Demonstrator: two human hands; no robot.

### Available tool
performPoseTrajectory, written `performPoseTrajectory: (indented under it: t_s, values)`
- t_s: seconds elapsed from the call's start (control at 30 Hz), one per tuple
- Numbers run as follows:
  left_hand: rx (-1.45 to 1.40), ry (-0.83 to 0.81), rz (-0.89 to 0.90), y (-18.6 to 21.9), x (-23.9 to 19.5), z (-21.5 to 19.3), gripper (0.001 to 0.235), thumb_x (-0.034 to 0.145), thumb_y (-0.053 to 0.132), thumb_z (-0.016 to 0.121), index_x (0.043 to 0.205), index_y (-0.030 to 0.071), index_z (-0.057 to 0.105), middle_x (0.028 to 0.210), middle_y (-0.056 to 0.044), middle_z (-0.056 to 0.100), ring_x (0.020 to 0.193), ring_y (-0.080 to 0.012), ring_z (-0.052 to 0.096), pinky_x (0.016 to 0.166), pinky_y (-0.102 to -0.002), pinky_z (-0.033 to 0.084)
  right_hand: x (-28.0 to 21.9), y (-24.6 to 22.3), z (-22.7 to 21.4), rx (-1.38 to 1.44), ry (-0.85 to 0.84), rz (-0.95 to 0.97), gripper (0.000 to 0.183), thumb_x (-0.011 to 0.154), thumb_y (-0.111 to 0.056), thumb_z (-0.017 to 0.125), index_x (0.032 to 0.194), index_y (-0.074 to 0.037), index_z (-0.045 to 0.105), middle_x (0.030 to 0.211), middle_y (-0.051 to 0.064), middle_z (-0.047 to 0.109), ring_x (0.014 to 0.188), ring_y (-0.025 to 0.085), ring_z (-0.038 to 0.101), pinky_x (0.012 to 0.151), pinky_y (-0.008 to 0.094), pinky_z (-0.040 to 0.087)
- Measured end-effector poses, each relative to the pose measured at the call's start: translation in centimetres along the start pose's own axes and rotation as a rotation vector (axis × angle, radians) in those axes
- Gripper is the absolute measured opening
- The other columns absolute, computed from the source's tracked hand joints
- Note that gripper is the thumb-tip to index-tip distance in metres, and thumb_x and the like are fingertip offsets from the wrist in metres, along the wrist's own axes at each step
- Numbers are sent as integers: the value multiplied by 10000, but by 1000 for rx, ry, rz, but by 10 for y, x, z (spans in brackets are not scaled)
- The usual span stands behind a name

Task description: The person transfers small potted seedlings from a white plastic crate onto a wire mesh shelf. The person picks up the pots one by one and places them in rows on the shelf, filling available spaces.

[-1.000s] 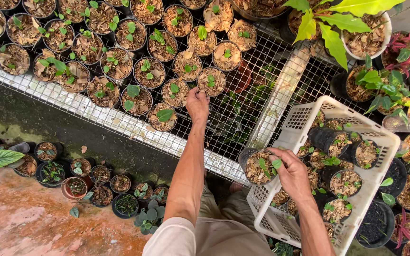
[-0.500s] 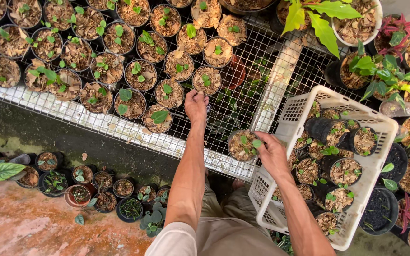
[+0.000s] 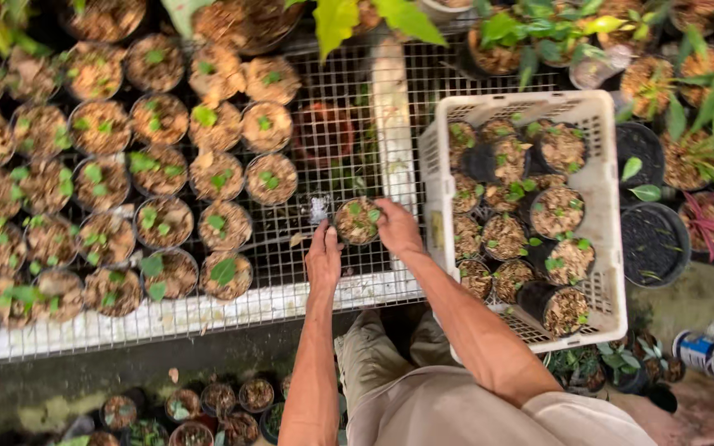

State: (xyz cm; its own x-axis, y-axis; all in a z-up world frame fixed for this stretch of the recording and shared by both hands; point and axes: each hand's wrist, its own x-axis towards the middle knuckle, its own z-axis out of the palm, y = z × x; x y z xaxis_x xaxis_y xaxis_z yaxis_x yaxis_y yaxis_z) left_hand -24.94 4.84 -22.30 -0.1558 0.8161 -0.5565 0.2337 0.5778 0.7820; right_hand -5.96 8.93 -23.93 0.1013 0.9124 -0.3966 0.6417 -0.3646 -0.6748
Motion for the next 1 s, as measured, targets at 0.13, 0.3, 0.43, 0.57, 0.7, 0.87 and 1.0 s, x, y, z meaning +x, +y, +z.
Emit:
performPoseTrajectory:
  t_s: [0.13, 0.3, 0.43, 0.57, 0.7, 0.87, 1.0]
  values:
    - [43, 8, 25, 13, -1, 15, 579, 1030, 409, 467, 1518, 96, 461, 1271, -195, 685, 1013, -259, 724, 844, -438, 591, -6, -15, -17, -45, -95, 70, 421, 977, -151, 581, 1398, -160, 564, 1290, 167, 668, 1162, 355, 642, 1007, 456, 511]
    - [171, 112, -5, 23, -5, 18, 499, 1025, 327, 508, 1465, 98, 558, 1201, -176, 719, 990, -239, 715, 869, -394, 569, -49, -58, -73, 72, -9, -207, 477, 958, -145, 639, 1397, 3, 524, 1358, 256, 571, 1171, 429, 584, 962, 489, 486]
    - [116, 371, 297, 56, -25, 6, 409, 1068, 264, 566, 1380, 1, 597, 1253, -178, 680, 1102, -259, 672, 928, -388, 562, -105, -63, -161, 314, -63, -167, 273, 978, -180, 641, 1228, -79, 684, 1149, 117, 695, 1007, 253, 705, 841, 362, 576]
    - [128, 320, 406, 124, -51, 16, 316, 1059, 192, 577, 1307, 16, 662, 1185, -148, 707, 1005, -258, 703, 857, -381, 591, -135, -15, -271, 285, 187, -88, 189, 983, -174, 672, 1144, -114, 752, 1077, 52, 733, 941, 166, 707, 805, 297, 585]
    - [276, 38, 450, 202, -59, 76, 284, 1020, 158, 591, 1264, 54, 693, 1102, -131, 738, 902, -233, 724, 805, -364, 602, -130, 53, -359, 214, 388, 92, 206, 1002, -200, 678, 1179, -124, 753, 1089, 60, 764, 918, 155, 715, 805, 303, 589]
    - [481, -160, 815, 261, -38, 164, 268, 1025, 134, 609, 1251, 15, 691, 1181, -202, 707, 1005, -339, 709, 876, -458, 576, -112, 107, -398, 87, 305, 165, 300, 1029, -224, 637, 1292, -99, 711, 1055, 134, 769, 907, 230, 719, 829, 363, 571]
    - [634, -165, 755, 276, -23, 210, 263, 1044, 171, 596, 1241, 32, 702, 1173, -223, 696, 1034, -374, 704, 925, -484, 571, -92, 114, -395, 45, 189, 23, 332, 1020, -220, 603, 1316, -87, 674, 1167, 158, 735, 1008, 290, 729, 900, 401, 564]
